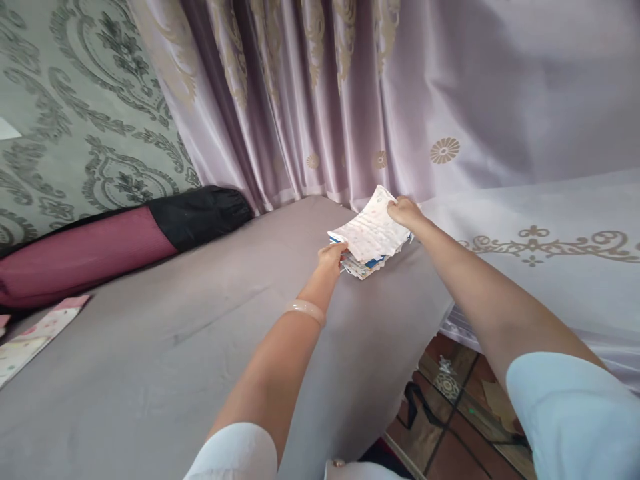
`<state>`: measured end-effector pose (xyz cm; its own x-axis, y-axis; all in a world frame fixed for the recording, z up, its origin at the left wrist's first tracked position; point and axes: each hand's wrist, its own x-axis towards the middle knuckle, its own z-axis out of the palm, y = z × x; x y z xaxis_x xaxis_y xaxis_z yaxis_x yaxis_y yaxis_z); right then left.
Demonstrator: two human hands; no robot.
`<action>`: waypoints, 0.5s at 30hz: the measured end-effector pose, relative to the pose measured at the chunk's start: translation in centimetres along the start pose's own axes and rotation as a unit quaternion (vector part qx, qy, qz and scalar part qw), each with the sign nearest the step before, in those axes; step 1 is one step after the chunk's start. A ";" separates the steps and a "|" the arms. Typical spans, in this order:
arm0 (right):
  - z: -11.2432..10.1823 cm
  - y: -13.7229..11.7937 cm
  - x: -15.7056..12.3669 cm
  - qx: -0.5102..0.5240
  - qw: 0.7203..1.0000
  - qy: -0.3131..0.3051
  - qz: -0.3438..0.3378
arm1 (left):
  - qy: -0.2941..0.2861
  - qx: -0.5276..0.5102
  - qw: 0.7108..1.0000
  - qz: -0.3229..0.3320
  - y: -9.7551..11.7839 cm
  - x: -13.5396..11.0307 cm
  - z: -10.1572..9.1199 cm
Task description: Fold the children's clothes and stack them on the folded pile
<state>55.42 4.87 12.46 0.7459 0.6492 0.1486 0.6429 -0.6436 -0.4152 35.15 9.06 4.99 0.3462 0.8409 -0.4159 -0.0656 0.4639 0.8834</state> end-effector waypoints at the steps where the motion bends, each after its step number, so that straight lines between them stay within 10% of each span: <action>1: 0.4 0.1 0.1 -0.002 1.000 -0.001 0.002 | 0.003 0.002 1.000 -0.001 -0.2 0.0 0.0; 9: 2.3 0.4 0.0 -0.024 0.999 -0.013 0.026 | -0.029 0.021 0.999 0.017 -1.1 -1.0 -1.5; 15: 3.6 0.8 -0.1 -0.041 0.999 -0.033 -0.006 | -0.014 0.127 0.986 0.105 -1.7 -2.9 -8.9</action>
<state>55.23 5.68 8.90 0.7270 0.6805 0.0919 0.6656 -0.6655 -0.3376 25.91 8.35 2.80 0.3759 0.9011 -0.2159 0.0976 0.1932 0.9763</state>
